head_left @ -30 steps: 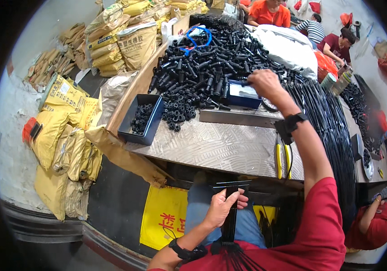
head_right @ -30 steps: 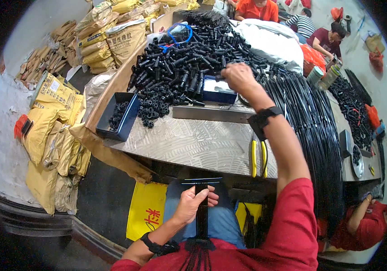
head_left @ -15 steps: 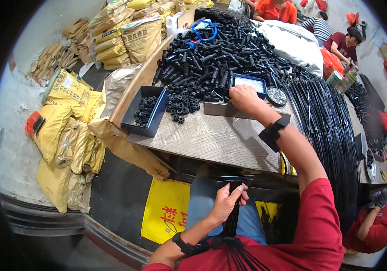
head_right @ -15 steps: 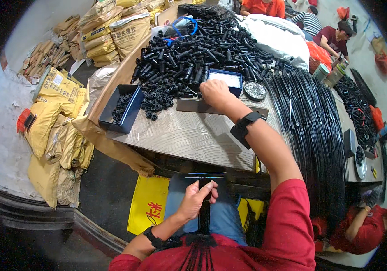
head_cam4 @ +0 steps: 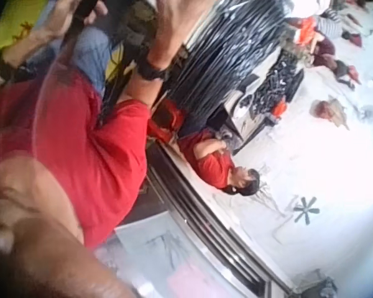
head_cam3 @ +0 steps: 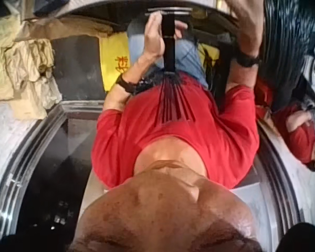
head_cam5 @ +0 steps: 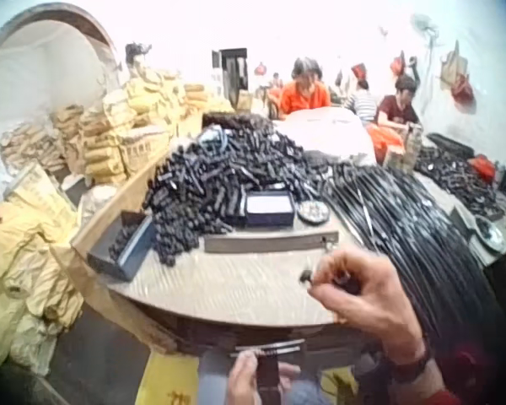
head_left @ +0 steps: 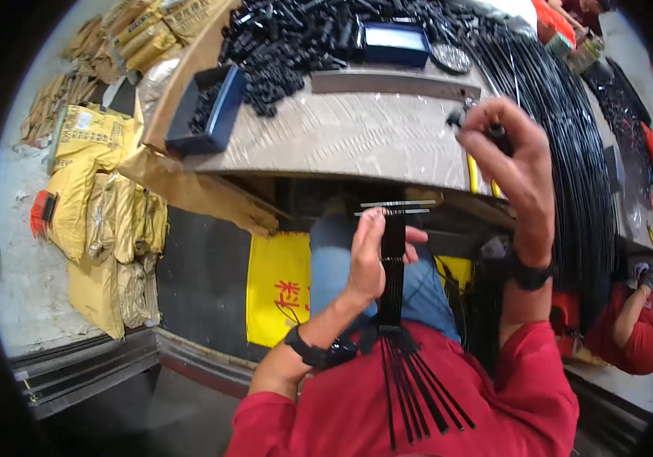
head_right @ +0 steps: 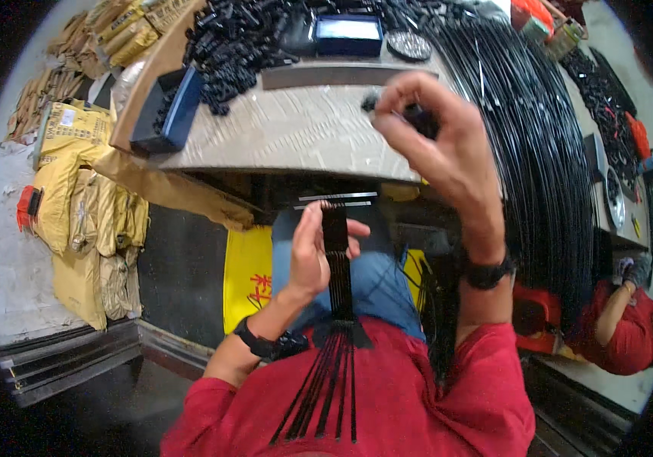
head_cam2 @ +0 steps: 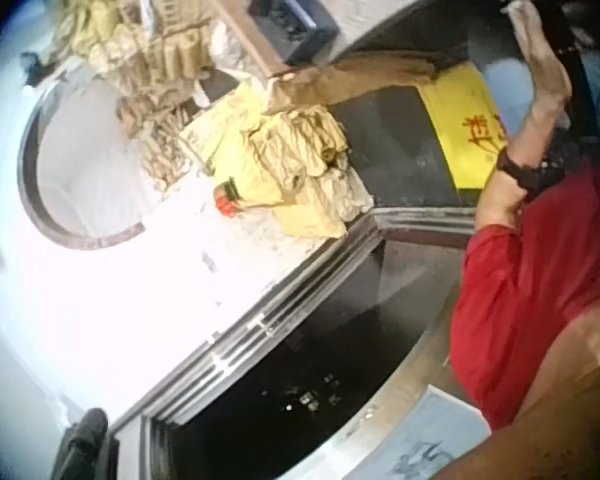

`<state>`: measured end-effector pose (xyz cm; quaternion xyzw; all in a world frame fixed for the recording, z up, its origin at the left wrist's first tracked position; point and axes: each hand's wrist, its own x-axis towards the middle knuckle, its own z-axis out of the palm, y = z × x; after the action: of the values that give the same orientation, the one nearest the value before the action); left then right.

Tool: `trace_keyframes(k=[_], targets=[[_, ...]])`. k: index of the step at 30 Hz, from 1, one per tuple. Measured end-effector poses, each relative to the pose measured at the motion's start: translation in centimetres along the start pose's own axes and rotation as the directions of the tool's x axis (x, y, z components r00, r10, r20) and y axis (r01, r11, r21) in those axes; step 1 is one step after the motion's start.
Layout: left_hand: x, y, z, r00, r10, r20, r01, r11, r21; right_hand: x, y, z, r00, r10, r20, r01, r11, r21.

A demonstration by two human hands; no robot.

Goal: The person sorts black plastic components from a yellow bag onto a table. Then, the person picks up a bundle of thin black rods and inserts their ends into a cylindrical black connector, using pliers to secure the connection.

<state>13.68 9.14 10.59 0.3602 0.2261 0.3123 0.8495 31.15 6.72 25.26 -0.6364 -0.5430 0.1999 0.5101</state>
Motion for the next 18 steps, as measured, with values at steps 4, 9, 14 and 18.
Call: trace_keyframes(k=[4, 9, 14, 18], targets=[[-0.2, 0.1, 1.1, 1.0, -0.013, -0.006, 0.013, 1.0, 0.008, -5.8, 5.3, 2.0, 0.938, 0.346, -0.011, -0.335, 0.915, 0.222], [-1.1, 0.0, 1.0, 0.996, -0.063, 0.06, 0.057, 0.994, 0.095, -7.1, 7.1, 6.7, 0.9, 0.328, -0.287, -0.144, 0.846, 0.514], [-1.6, 0.2, 1.4, 0.997, -0.079, -0.005, 0.079, 0.992, 0.1, -7.5, 7.0, 7.3, 0.902, 0.36, -0.239, -0.158, 0.789, 0.594], [-1.8, 0.0, 1.8, 0.998, -0.038, -0.041, 0.039, 0.998, 0.04, -7.6, 6.9, 4.5, 0.911, 0.353, -0.213, -0.124, 0.726, 0.676]])
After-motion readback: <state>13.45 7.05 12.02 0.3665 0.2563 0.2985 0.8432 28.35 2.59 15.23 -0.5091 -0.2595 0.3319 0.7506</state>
